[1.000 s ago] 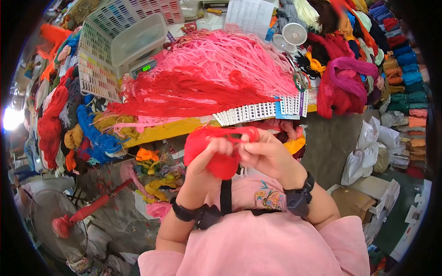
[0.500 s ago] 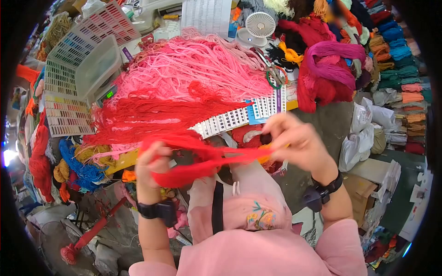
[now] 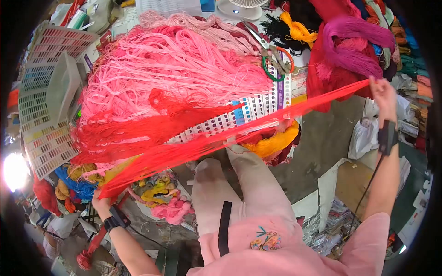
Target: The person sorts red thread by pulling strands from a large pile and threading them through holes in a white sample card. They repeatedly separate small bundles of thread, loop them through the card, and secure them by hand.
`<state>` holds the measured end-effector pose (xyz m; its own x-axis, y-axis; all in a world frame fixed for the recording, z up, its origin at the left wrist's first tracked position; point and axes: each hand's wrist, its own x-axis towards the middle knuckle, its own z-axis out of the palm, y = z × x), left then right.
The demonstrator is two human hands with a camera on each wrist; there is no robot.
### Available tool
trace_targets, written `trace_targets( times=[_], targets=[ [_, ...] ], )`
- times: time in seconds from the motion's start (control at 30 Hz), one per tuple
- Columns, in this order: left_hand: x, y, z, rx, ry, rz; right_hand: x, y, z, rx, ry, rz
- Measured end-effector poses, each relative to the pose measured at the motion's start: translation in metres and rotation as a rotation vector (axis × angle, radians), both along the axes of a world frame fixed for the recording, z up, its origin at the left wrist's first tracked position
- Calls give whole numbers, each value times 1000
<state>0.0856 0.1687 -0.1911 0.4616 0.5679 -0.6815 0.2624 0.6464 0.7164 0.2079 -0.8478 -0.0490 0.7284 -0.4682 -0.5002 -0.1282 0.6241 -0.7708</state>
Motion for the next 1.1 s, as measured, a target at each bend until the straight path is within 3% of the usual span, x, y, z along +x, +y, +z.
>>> trace_targets(
  times=[0.03,0.07,0.13,0.2,0.23,0.27,0.3,0.33,0.37,0.4,0.43,0.47,0.53,0.57,0.63,0.67,0.73,0.8,0.87,0.9,0.97,1.0,1.1],
  targets=[
    [-6,0,16,96,119,-170,3,-38,24,130,156,-114],
    [-3,33,14,-63,104,191,7,-42,34,132,159,-117],
    [12,-20,41,380,-57,-379,8,-36,52,-232,-18,-90],
    [67,-109,68,-106,-209,-73,6,-5,57,-598,-183,-56],
    [88,-170,73,-466,-296,-155,17,67,34,-786,-77,17],
    [105,-228,71,-830,-382,-239,15,95,-9,-761,-127,294],
    [118,-269,57,-998,-390,-290,14,159,-36,-869,17,376],
    [128,-304,40,-1164,-396,-338,10,201,-64,-811,25,501],
    [140,-339,26,-1130,-342,-502,11,235,-85,-679,224,571],
    [149,-374,14,-1089,-286,-660,4,252,-125,-695,141,637],
    [154,-415,21,-792,-146,-824,2,277,-137,-625,121,652],
    [158,-454,29,-484,-4,-967,-1,292,-161,-731,47,685],
    [157,-506,16,-468,66,-1076,-4,313,-182,-972,-42,627],
    [147,-521,-2,-393,66,-1143,-4,316,-189,-967,-38,628],
    [138,-546,-23,-160,174,-1290,-6,317,-201,-1277,-104,550],
    [134,-557,-29,-159,179,-1288,-8,318,-205,-1273,-104,552],
    [127,-572,-47,60,41,-1291,-13,320,-210,-1412,-165,545],
    [121,-570,-63,93,3,-1335,-16,316,-209,-1368,-145,560],
    [117,-562,-68,660,-195,-1570,-15,307,-201,-1266,-102,545],
    [121,-563,-61,661,-197,-1574,-16,304,-204,-1266,-99,540],
    [129,-565,-37,85,75,-1349,-24,302,-209,-1379,-196,715],
    [131,-564,-38,85,77,-1351,-26,305,-203,-1377,-194,713],
    [136,-563,-42,-22,97,-1360,-30,311,-182,-1378,-184,946]
  ],
)
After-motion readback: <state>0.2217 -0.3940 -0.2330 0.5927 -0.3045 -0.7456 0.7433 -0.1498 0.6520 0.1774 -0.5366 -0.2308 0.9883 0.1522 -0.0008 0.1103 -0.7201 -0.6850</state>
